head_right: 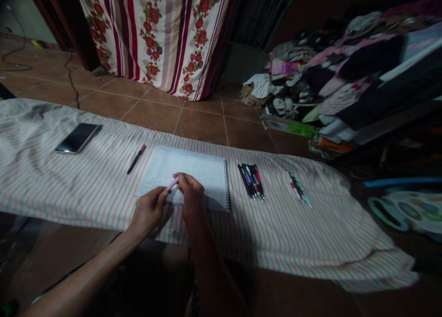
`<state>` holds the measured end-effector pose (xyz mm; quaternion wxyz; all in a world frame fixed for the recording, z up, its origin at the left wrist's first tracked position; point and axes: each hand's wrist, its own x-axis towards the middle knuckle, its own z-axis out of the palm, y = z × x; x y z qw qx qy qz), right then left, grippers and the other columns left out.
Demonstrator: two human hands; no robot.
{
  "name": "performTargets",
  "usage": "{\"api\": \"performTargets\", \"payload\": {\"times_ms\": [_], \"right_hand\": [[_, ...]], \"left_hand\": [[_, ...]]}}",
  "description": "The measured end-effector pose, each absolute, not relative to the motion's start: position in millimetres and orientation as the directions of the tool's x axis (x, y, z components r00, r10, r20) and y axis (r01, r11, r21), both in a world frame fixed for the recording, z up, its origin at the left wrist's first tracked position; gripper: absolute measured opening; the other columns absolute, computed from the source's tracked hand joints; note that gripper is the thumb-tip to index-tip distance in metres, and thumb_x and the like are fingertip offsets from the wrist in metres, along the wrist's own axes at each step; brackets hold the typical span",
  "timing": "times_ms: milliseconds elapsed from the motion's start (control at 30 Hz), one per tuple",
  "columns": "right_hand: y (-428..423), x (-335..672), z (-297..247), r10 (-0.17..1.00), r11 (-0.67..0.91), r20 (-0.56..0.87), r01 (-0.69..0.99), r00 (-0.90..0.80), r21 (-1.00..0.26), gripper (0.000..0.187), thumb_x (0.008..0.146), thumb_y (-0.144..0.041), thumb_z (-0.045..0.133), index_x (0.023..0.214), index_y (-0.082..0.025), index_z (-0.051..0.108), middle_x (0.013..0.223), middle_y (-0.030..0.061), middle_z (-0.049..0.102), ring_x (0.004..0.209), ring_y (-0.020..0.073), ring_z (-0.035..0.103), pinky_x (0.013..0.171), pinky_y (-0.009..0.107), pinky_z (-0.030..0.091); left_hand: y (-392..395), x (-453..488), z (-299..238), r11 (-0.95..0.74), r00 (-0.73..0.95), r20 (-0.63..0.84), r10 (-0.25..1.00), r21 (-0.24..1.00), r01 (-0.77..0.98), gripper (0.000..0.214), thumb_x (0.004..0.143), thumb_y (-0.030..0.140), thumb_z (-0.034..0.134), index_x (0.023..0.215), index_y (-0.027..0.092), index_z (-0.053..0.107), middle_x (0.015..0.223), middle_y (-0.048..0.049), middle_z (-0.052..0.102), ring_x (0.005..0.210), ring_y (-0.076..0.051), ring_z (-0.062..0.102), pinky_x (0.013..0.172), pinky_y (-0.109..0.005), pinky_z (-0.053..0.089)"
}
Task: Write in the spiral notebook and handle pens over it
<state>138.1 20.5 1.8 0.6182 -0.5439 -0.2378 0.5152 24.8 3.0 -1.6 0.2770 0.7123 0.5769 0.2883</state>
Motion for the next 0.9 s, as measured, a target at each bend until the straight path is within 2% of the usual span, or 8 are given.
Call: {"api": "performTargets", "payload": {"times_ms": [167,333,400,533,667,733,800,900], "right_hand": [[19.2,136.9,5.1,0.927,-0.145,-0.288,-0.479,0.241,-0.866,0.034,0.067,-0.043,0.063,0.092,-0.02,0.064,0.093,0.0063,0.068,0.092,0.0185,0.06,0.077,0.029,0.045],[20.8,137.1,3.5,0.863,-0.193,-0.327,-0.348,0.384,-0.917,0.024,0.061,-0.041,0.067,0.067,-0.019,0.064,0.072,0.0,0.064,0.072,0.0127,0.057,0.065,0.023,0.042],[20.9,138.1,1.9,0.86,-0.171,-0.306,-0.334,0.409,-0.927,0.02,0.059,-0.039,0.068,0.065,-0.019,0.065,0.07,-0.0012,0.063,0.07,0.012,0.055,0.064,0.022,0.041],[19.7,138.9,2.2,0.9,-0.126,-0.273,-0.395,0.341,-0.91,0.021,0.06,-0.036,0.066,0.072,-0.019,0.068,0.085,0.002,0.066,0.085,0.0147,0.057,0.072,0.023,0.043],[18.9,136.9,5.3,0.912,-0.163,-0.313,-0.466,0.266,-0.87,0.033,0.066,-0.043,0.064,0.089,-0.02,0.065,0.093,0.0049,0.067,0.091,0.0172,0.06,0.077,0.027,0.044],[19.4,136.3,5.8,0.89,-0.197,-0.351,-0.446,0.292,-0.873,0.031,0.065,-0.045,0.065,0.084,-0.02,0.064,0.085,0.0032,0.067,0.083,0.0159,0.061,0.073,0.026,0.045],[20.2,136.9,4.8,0.865,-0.212,-0.361,-0.399,0.348,-0.892,0.026,0.061,-0.043,0.067,0.07,-0.019,0.063,0.071,-0.0001,0.064,0.072,0.0132,0.059,0.067,0.024,0.044],[21.3,139.2,1.7,0.864,-0.171,-0.304,-0.333,0.402,-0.927,0.019,0.059,-0.038,0.068,0.06,-0.02,0.062,0.06,-0.003,0.059,0.065,0.0121,0.055,0.061,0.022,0.042]], "left_hand": [[4.0,24.4,0.2,-0.179,0.16,0.098,0.982,0.738,0.65,0.031,0.089,0.03,0.034,0.092,0.017,0.062,0.081,-0.0057,0.069,0.075,-0.019,0.064,0.067,-0.027,0.045],[1.3,25.5,-0.6,-0.203,0.163,0.124,0.979,0.702,0.683,0.032,0.088,0.03,0.034,0.096,0.015,0.062,0.087,-0.0079,0.069,0.079,-0.02,0.065,0.07,-0.028,0.045],[1.2,25.8,-0.9,-0.198,0.165,0.115,0.98,0.694,0.692,0.032,0.088,0.03,0.034,0.096,0.016,0.062,0.086,-0.0079,0.07,0.08,-0.02,0.065,0.07,-0.028,0.045],[3.5,25.3,-0.1,-0.171,0.165,0.078,0.983,0.712,0.681,0.031,0.088,0.028,0.034,0.093,0.017,0.062,0.082,-0.0065,0.07,0.078,-0.019,0.065,0.068,-0.027,0.045],[4.6,24.3,-0.1,-0.179,0.161,0.094,0.983,0.716,0.674,0.03,0.088,0.028,0.034,0.094,0.017,0.062,0.084,-0.0063,0.07,0.078,-0.019,0.065,0.068,-0.027,0.046],[3.7,24.1,-0.7,-0.19,0.159,0.109,0.981,0.696,0.693,0.031,0.089,0.029,0.034,0.095,0.017,0.062,0.086,-0.0068,0.069,0.078,-0.02,0.065,0.069,-0.028,0.046],[2.4,24.2,-1.3,-0.199,0.158,0.123,0.98,0.676,0.71,0.032,0.089,0.03,0.034,0.096,0.017,0.061,0.088,-0.007,0.069,0.079,-0.02,0.065,0.069,-0.028,0.046],[1.3,24.5,-1.7,-0.205,0.166,0.122,0.979,0.661,0.722,0.032,0.089,0.03,0.034,0.097,0.017,0.061,0.088,-0.007,0.069,0.08,-0.02,0.065,0.07,-0.028,0.045]]}}
